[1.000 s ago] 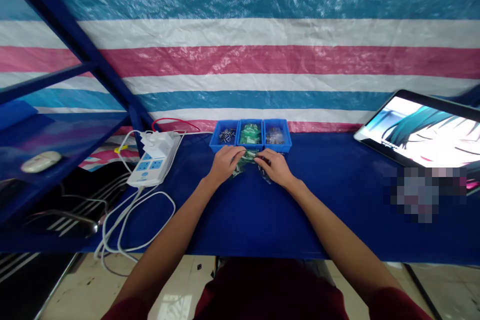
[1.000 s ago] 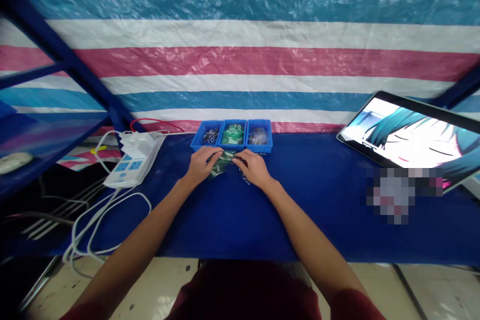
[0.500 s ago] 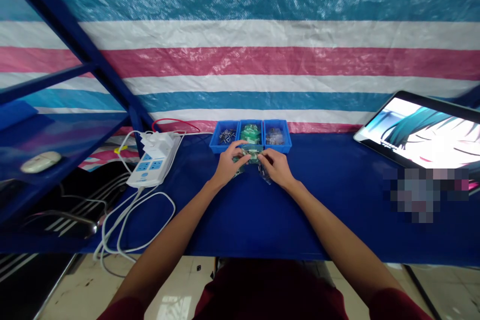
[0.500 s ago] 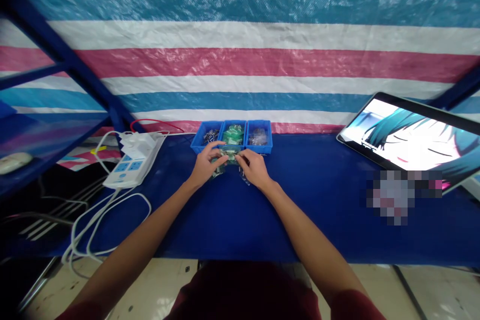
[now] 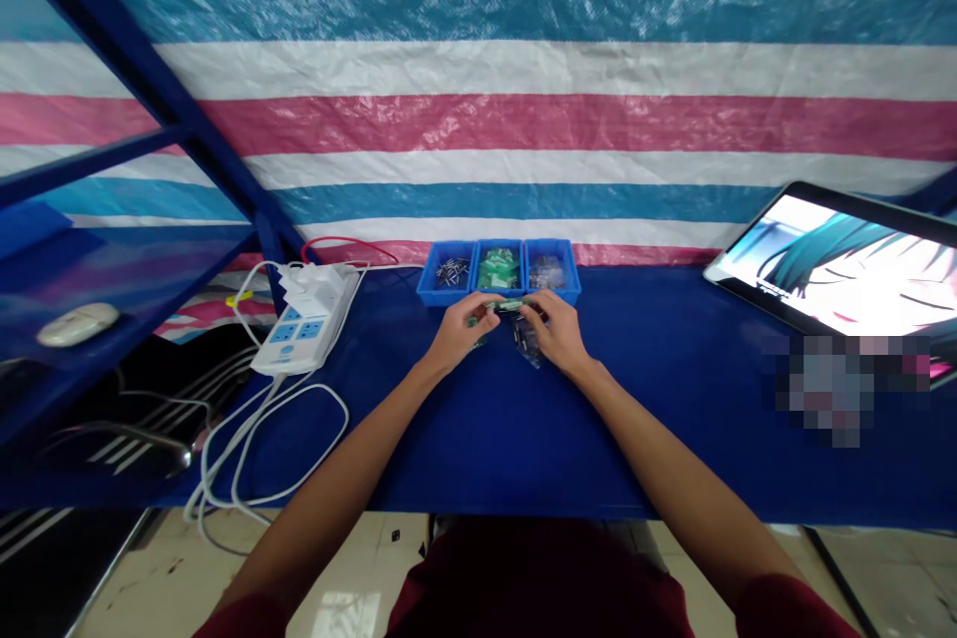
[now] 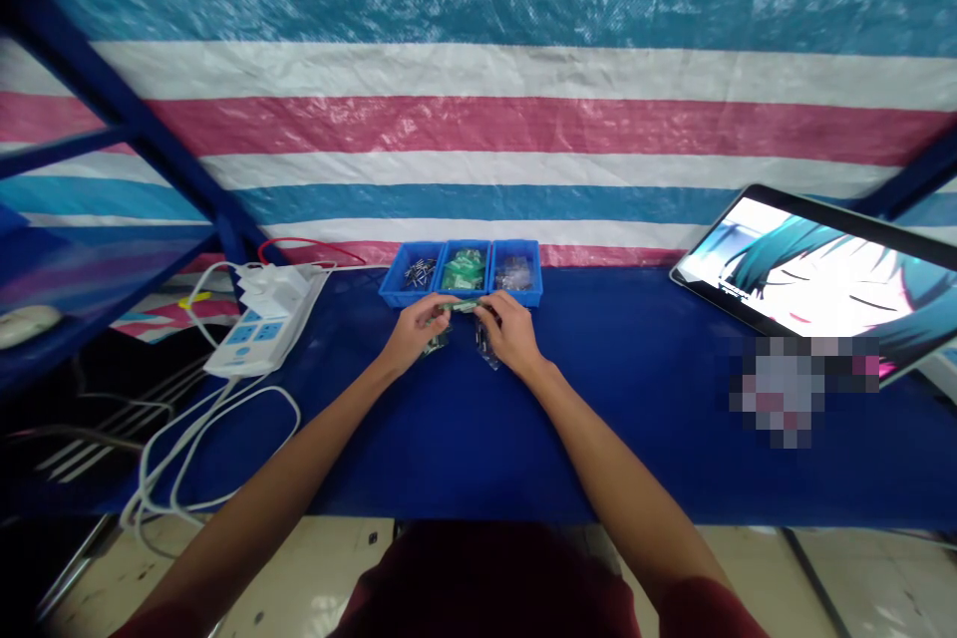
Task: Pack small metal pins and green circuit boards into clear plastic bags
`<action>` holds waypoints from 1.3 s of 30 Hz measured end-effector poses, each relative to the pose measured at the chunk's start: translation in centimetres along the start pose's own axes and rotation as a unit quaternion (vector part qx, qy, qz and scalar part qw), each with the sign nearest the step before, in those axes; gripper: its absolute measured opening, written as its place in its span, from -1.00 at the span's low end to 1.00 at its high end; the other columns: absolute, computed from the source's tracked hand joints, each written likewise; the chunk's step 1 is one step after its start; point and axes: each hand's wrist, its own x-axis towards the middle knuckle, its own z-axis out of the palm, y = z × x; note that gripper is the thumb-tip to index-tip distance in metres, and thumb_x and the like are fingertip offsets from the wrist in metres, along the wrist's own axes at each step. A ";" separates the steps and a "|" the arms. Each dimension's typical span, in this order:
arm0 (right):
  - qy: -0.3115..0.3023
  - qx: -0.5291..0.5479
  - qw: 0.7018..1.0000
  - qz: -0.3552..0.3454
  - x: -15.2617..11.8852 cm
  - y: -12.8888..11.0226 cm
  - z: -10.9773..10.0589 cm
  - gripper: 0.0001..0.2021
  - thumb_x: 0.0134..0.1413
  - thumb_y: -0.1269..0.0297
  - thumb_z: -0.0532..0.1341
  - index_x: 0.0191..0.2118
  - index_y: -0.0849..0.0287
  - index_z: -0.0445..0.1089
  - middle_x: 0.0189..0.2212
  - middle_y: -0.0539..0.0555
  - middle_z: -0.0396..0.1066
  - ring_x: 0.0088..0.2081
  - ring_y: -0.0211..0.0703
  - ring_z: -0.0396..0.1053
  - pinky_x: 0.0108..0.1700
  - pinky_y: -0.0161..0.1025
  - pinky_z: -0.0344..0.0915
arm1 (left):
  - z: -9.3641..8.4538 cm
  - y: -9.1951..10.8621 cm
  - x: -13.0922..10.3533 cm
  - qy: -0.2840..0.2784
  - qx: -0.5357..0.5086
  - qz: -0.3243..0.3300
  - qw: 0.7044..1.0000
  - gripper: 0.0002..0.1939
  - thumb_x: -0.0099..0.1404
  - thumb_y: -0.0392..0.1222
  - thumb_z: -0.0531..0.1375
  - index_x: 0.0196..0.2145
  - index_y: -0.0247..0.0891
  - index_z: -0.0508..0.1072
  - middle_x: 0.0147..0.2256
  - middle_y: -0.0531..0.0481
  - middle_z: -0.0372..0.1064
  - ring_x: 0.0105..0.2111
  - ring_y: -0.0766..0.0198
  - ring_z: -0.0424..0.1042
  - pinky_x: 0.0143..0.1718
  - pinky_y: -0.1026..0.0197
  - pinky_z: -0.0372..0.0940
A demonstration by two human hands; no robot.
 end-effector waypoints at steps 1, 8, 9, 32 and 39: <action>0.001 -0.003 1.000 0.008 0.0 0.0 0.0 -0.75 0.25 0.19 0.09 -0.38 0.18 0.38 -0.45 0.05 0.37 -0.40 -0.21 0.32 -0.31 -0.28 0.26 | 0.0 0.0 0.0 0.011 0.033 0.018 0.999 -0.59 0.18 0.16 0.23 -0.30 -0.30 0.48 -0.33 -0.04 0.38 -0.38 0.29 0.37 -0.32 0.25 0.28; -0.019 0.006 0.999 0.030 -0.2 -0.1 0.1 -0.65 0.26 0.12 0.05 -0.44 0.19 0.40 -0.56 0.01 0.32 -0.51 -0.25 0.26 -0.36 -0.29 0.23 | 0.1 0.0 -0.2 0.006 0.026 -0.060 0.998 -0.61 0.24 0.11 0.18 -0.50 -0.30 0.41 -0.54 0.03 0.42 -0.54 0.32 0.39 -0.42 0.28 0.28; -0.020 0.016 0.999 0.034 -0.2 -0.1 0.1 -0.69 0.27 0.15 0.03 -0.30 0.20 0.44 -0.49 0.03 0.37 -0.49 -0.25 0.28 -0.34 -0.28 0.26 | 0.1 0.0 -0.2 0.005 -0.001 -0.079 0.997 -0.61 0.22 0.10 0.20 -0.52 -0.31 0.39 -0.58 0.04 0.41 -0.59 0.34 0.38 -0.47 0.29 0.27; -0.012 0.044 0.999 0.019 -0.1 -0.4 0.0 -0.76 0.26 0.20 0.06 -0.33 0.17 0.40 -0.46 0.05 0.42 -0.47 -0.21 0.39 -0.32 -0.26 0.33 | -0.2 -0.2 0.2 0.099 0.090 0.084 0.987 -0.60 0.19 0.11 0.23 -0.17 -0.25 0.38 -0.05 -0.16 0.34 -0.14 0.20 0.38 -0.24 0.23 0.30; -0.007 0.059 0.997 0.057 -0.5 -0.1 0.2 -0.72 0.26 0.12 0.06 -0.24 0.16 0.44 -0.56 -0.02 0.43 -0.56 -0.24 0.40 -0.38 -0.29 0.32 | 0.1 -0.4 -0.2 0.081 0.121 0.007 0.989 -0.67 0.21 0.02 0.23 -0.55 -0.27 0.43 -0.58 0.07 0.37 -0.52 0.32 0.34 -0.41 0.27 0.24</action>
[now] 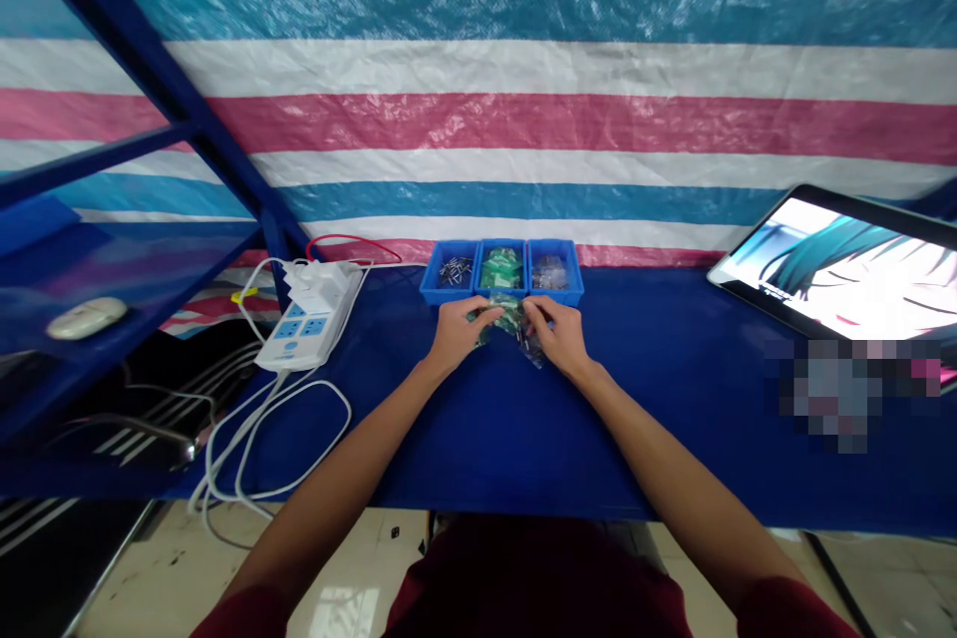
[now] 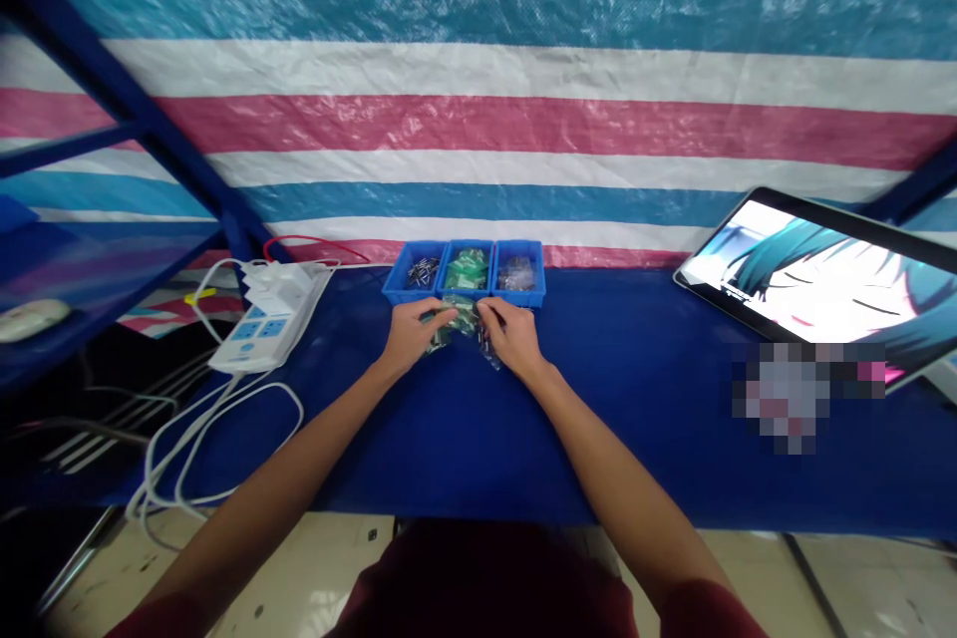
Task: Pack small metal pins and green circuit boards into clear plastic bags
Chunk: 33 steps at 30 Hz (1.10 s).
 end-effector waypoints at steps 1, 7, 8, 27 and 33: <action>0.008 0.002 1.000 0.000 0.0 0.0 0.0 -0.70 0.27 0.12 0.03 -0.21 0.16 0.44 -0.53 -0.01 0.44 -0.56 -0.25 0.39 -0.39 -0.30 0.32 | -0.1 0.1 0.3 0.018 -0.002 -0.003 1.000 -0.67 0.21 0.02 0.23 -0.56 -0.28 0.44 -0.58 0.07 0.37 -0.53 0.32 0.34 -0.41 0.27 0.23; 0.018 -0.048 0.999 0.003 0.1 -0.2 -0.2 -0.64 0.29 0.08 -0.01 -0.20 0.17 0.45 -0.50 0.03 0.46 -0.51 -0.21 0.40 -0.32 -0.26 0.34 | -0.2 0.1 5.4 0.097 -0.015 -0.025 0.995 -0.75 0.23 -0.06 0.22 -0.20 -0.25 0.45 -0.57 0.12 0.36 -0.55 0.32 0.34 -0.43 0.30 0.22; 0.015 -0.057 0.998 0.004 0.1 -0.2 -0.2 -0.63 0.28 0.07 -0.01 -0.21 0.17 0.46 -0.51 0.04 0.46 -0.49 -0.19 0.41 -0.31 -0.25 0.34 | -0.1 0.0 6.5 0.087 0.007 -0.023 0.996 -0.75 0.23 -0.07 0.22 -0.18 -0.23 0.43 -0.59 0.13 0.35 -0.55 0.32 0.34 -0.43 0.30 0.21; -0.206 -0.306 0.929 -0.018 -0.9 0.8 -3.2 -0.29 0.04 -0.18 0.18 0.24 0.11 0.19 0.19 0.29 0.16 0.19 0.25 0.13 0.12 0.17 0.17 | -5.0 -2.1 -3.8 -0.269 0.322 0.068 0.905 -0.21 0.36 0.25 -0.08 0.35 -0.27 -0.16 0.35 -0.21 -0.23 0.34 0.00 -0.21 0.29 0.00 -0.10; -0.257 -0.355 0.899 -0.003 -3.3 1.6 -1.7 -0.26 0.19 -0.23 -0.09 0.36 0.09 -0.08 0.36 0.19 -0.17 0.37 0.14 -0.27 0.31 0.14 -0.18 | -3.9 -3.6 -4.1 -0.315 0.344 0.055 0.883 -0.20 0.37 0.27 -0.17 0.36 -0.24 -0.33 0.36 -0.15 -0.38 0.35 0.03 -0.32 0.32 0.00 -0.21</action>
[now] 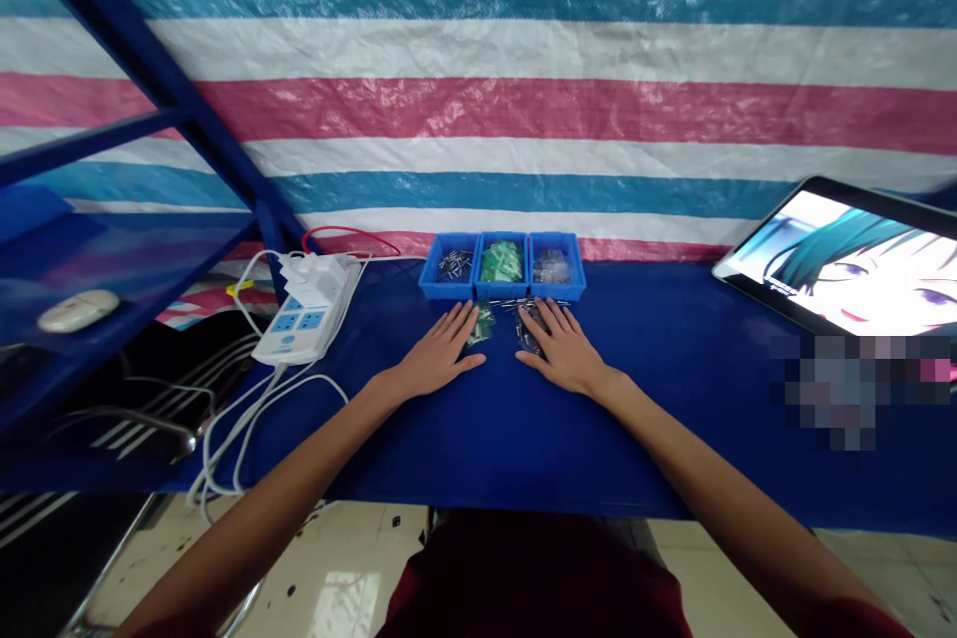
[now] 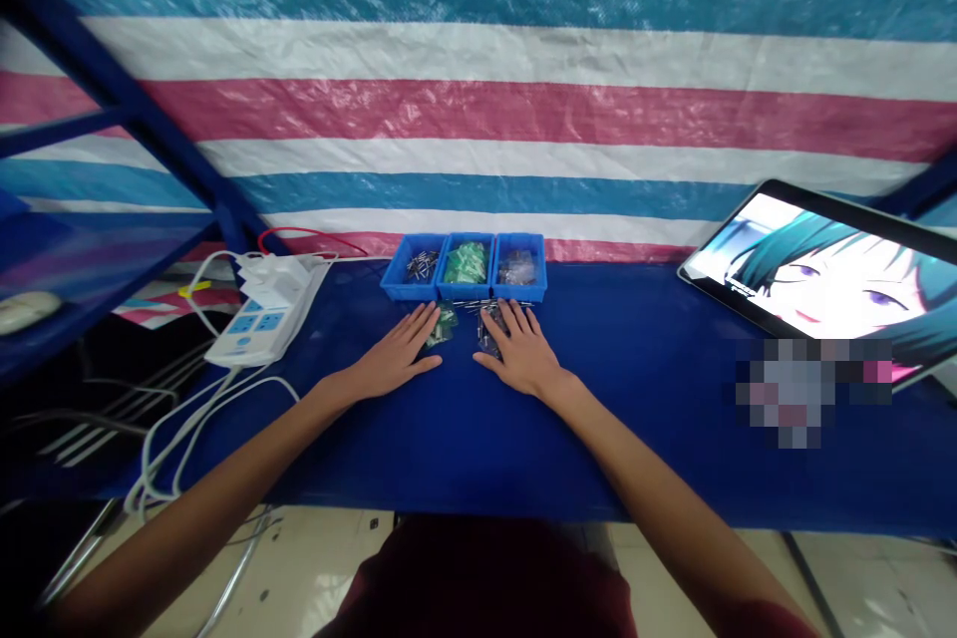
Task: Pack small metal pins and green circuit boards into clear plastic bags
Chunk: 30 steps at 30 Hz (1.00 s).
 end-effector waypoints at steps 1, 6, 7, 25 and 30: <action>-0.001 -0.005 1.000 0.010 0.1 -0.2 0.3 -0.28 0.22 -0.21 -0.12 0.36 0.09 -0.09 0.37 0.18 -0.20 0.37 0.12 -0.31 0.32 0.13 -0.22 | 0.1 0.0 0.3 0.000 0.000 0.003 1.000 -0.21 0.38 0.25 -0.18 0.36 -0.24 -0.32 0.36 -0.14 -0.38 0.35 0.04 -0.33 0.32 0.01 -0.21; -0.019 -0.013 0.999 0.032 0.7 -1.8 1.0 -0.30 0.26 -0.15 -0.14 0.36 0.18 -0.09 0.37 0.22 -0.25 0.37 0.13 -0.34 0.32 0.11 -0.20 | 0.0 0.5 1.3 0.003 -0.005 0.009 1.000 -0.31 0.43 0.15 -0.25 0.36 -0.29 -0.20 0.36 -0.15 -0.35 0.35 0.08 -0.34 0.32 0.02 -0.23; -0.018 -0.013 0.999 0.031 0.8 -2.2 1.1 -0.31 0.26 -0.13 -0.13 0.36 0.20 -0.08 0.37 0.24 -0.25 0.37 0.14 -0.33 0.32 0.10 -0.18 | 0.0 0.6 1.5 0.004 -0.009 0.014 1.000 -0.33 0.44 0.13 -0.26 0.35 -0.31 -0.17 0.36 -0.16 -0.34 0.35 0.09 -0.33 0.33 0.02 -0.23; 0.075 -0.029 0.986 0.145 0.0 -2.6 1.2 -0.24 0.18 -0.23 -0.06 0.30 0.25 0.09 0.31 0.35 -0.06 0.32 0.34 -0.16 0.25 0.25 -0.14 | -0.4 2.7 1.9 0.017 -0.064 -0.021 0.998 -0.14 0.29 0.33 -0.07 0.36 -0.20 -0.19 0.37 -0.19 -0.42 0.35 -0.07 -0.35 0.30 -0.09 -0.17; 0.056 -0.006 0.989 0.135 0.4 -3.3 1.2 -0.27 0.22 -0.16 -0.08 0.30 0.33 0.09 0.31 0.38 -0.06 0.33 0.29 -0.16 0.26 0.19 -0.10 | 0.1 2.9 2.3 0.022 -0.036 -0.026 0.999 -0.12 0.29 0.36 -0.10 0.35 -0.28 -0.14 0.36 -0.23 -0.38 0.35 -0.06 -0.32 0.31 -0.06 -0.18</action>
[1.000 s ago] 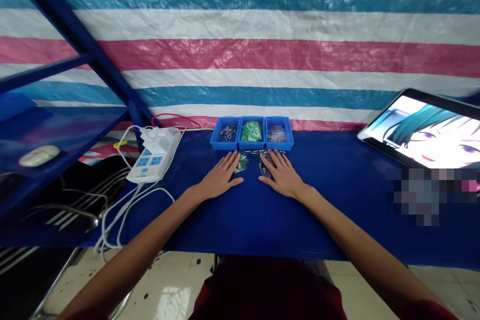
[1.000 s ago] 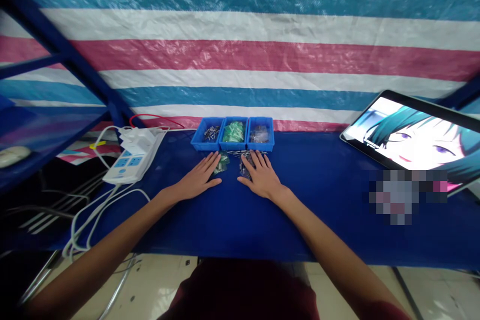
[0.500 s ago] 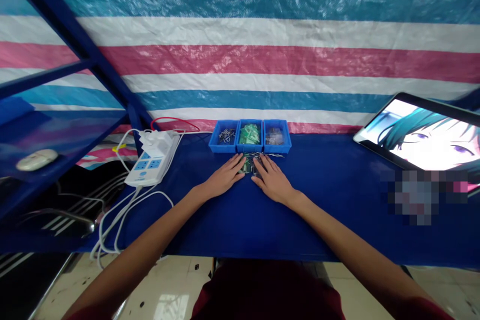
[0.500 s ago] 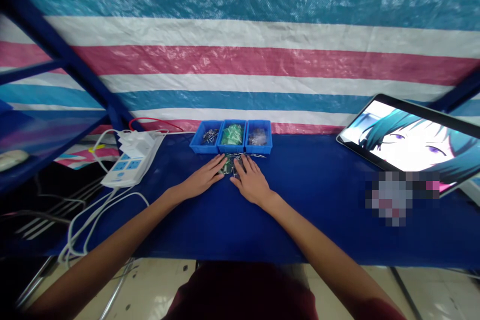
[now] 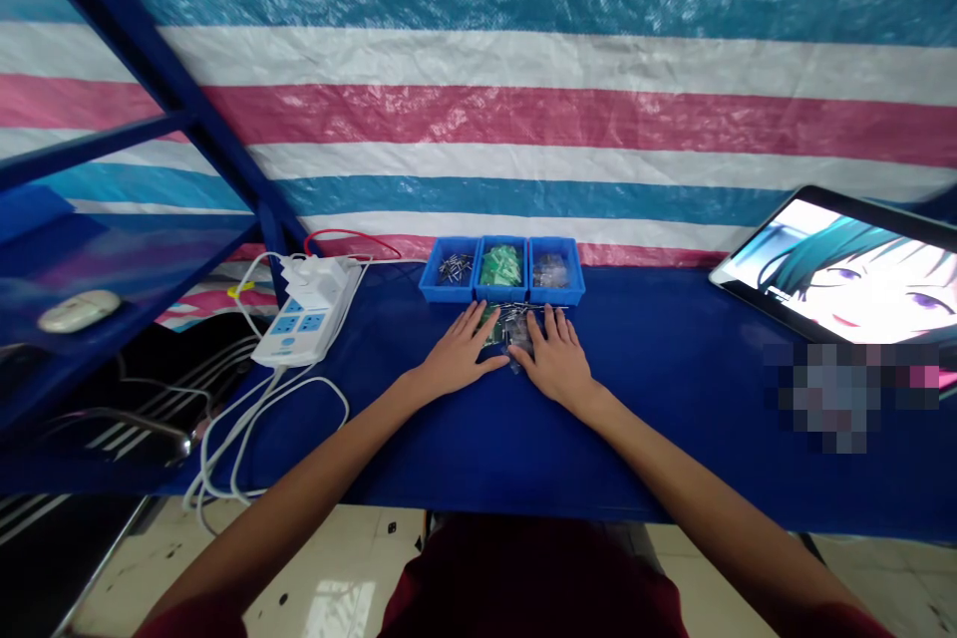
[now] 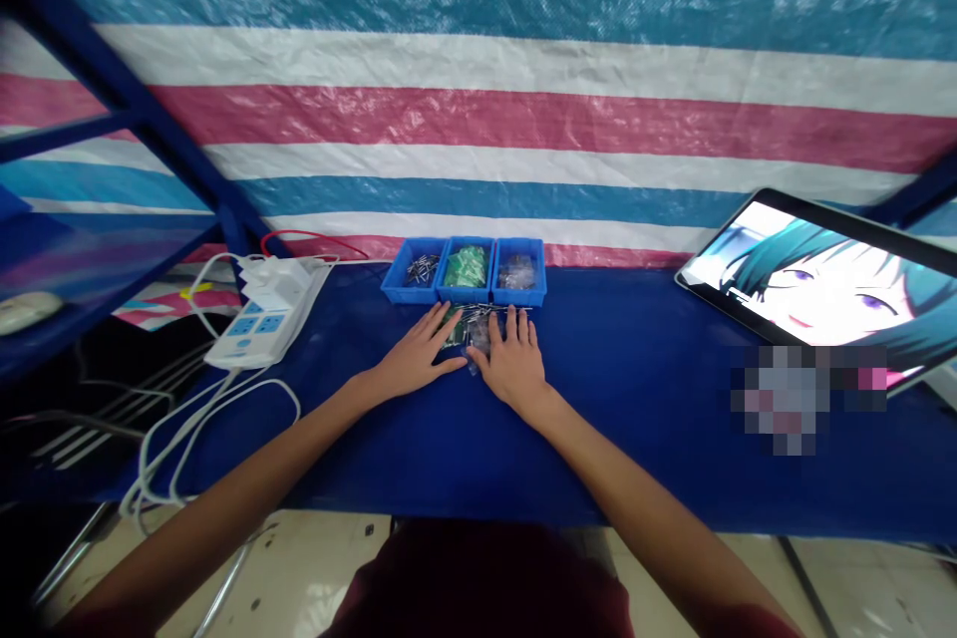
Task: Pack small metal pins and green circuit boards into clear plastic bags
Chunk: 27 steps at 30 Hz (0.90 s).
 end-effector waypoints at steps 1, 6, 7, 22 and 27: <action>-0.004 0.008 1.000 -0.003 0.1 -0.2 -0.1 -0.29 0.24 -0.12 -0.07 0.29 0.35 0.09 0.30 0.39 -0.05 0.33 0.28 -0.15 0.26 0.17 -0.08 | 0.1 0.0 0.0 0.003 0.003 0.003 1.000 -0.13 0.30 0.35 -0.11 0.35 -0.28 -0.13 0.36 -0.23 -0.36 0.35 -0.06 -0.32 0.31 -0.06 -0.18; -0.008 0.087 0.996 0.001 0.7 -0.3 -1.2 -0.49 0.31 0.14 -0.09 0.24 0.30 0.18 0.28 0.30 0.06 0.26 0.11 0.10 0.19 0.01 0.16 | 0.2 0.0 -0.1 0.020 0.015 0.007 1.000 -0.14 0.29 0.36 -0.12 0.35 -0.25 -0.12 0.36 -0.20 -0.30 0.35 -0.04 -0.29 0.31 -0.06 -0.17; -0.002 0.098 0.995 0.002 0.8 -0.1 -1.5 -0.52 0.32 0.20 -0.11 0.22 0.27 0.22 0.27 0.27 0.10 0.24 0.07 0.13 0.17 -0.02 0.19 | 0.3 0.0 -0.1 0.020 0.018 0.003 1.000 -0.13 0.29 0.37 -0.13 0.35 -0.26 -0.12 0.36 -0.21 -0.31 0.35 -0.04 -0.29 0.31 -0.06 -0.17; -0.044 -0.060 0.997 0.000 1.4 0.1 -3.1 -0.64 0.10 0.55 0.02 -0.05 0.29 0.45 0.09 0.24 0.33 0.02 0.05 0.27 0.01 -0.10 0.22 | 1.2 1.8 0.5 0.048 0.056 -0.055 0.996 -0.04 0.21 0.45 -0.09 0.34 -0.27 -0.07 0.35 -0.23 -0.25 0.34 -0.11 -0.24 0.30 -0.12 -0.14; -0.036 -0.003 0.999 -0.036 1.7 0.2 -2.8 -0.57 0.05 0.60 0.02 0.00 0.28 0.43 0.08 0.18 0.36 0.06 -0.05 0.27 0.07 -0.19 0.19 | 1.2 1.8 0.4 0.052 0.070 -0.059 0.994 -0.11 0.26 0.39 -0.09 0.33 -0.27 -0.02 0.34 -0.23 -0.19 0.33 -0.10 -0.17 0.29 -0.12 -0.12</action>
